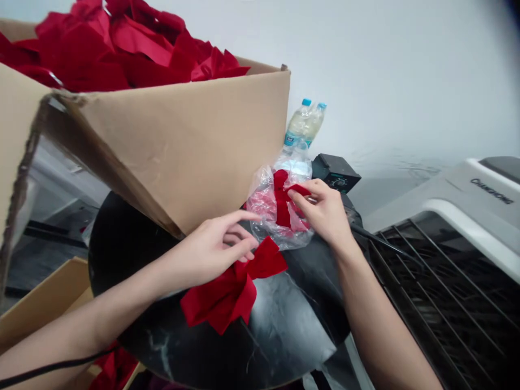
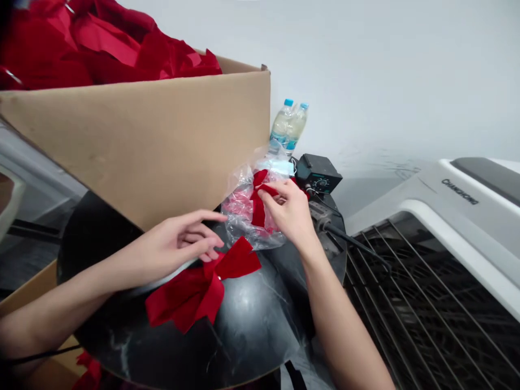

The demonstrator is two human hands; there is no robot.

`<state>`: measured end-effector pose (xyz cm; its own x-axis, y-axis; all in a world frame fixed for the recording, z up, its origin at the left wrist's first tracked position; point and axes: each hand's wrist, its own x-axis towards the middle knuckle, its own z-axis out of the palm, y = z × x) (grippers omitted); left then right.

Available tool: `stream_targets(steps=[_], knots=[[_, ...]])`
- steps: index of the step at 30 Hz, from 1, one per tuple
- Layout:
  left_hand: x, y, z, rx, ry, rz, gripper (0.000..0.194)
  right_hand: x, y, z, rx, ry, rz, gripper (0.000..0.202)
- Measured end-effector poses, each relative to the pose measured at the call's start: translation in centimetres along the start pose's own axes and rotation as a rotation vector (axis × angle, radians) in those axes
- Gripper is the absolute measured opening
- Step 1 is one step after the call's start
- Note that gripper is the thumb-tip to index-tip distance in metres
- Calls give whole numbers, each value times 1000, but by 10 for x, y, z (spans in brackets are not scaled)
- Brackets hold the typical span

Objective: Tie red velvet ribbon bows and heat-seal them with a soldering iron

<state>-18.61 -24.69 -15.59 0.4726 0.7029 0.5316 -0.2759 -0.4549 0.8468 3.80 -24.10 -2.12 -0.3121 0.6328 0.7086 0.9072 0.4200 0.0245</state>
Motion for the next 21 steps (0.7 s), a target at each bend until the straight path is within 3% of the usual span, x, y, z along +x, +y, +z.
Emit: stream_targets(steps=[3, 6, 9, 11, 13, 15, 18, 21], knots=[[23, 3, 7, -406, -38, -61, 73, -18, -20, -3, 534, -145, 89, 25], [33, -5, 10, -640, -106, -13, 50, -30, -27, 3, 824, -342, 179, 24], [31, -15, 10, -735, -103, 31, 32, -34, -21, 5, 881, -427, 110, 18], [28, -19, 9, -702, -1, 55, 25, -33, -15, 3, 896, -500, 59, 26], [26, -20, 9, -612, 127, 66, 33, -33, -13, 2, 885, -524, 98, 37], [26, -18, 9, -503, 196, 61, 45, -33, -14, 3, 856, -455, 202, 44], [24, -15, 9, -336, 273, 55, 27, -36, -19, 5, 772, -303, 286, 37], [21, -12, 7, -264, 250, 39, 24, -41, -23, 3, 732, -296, 317, 27]])
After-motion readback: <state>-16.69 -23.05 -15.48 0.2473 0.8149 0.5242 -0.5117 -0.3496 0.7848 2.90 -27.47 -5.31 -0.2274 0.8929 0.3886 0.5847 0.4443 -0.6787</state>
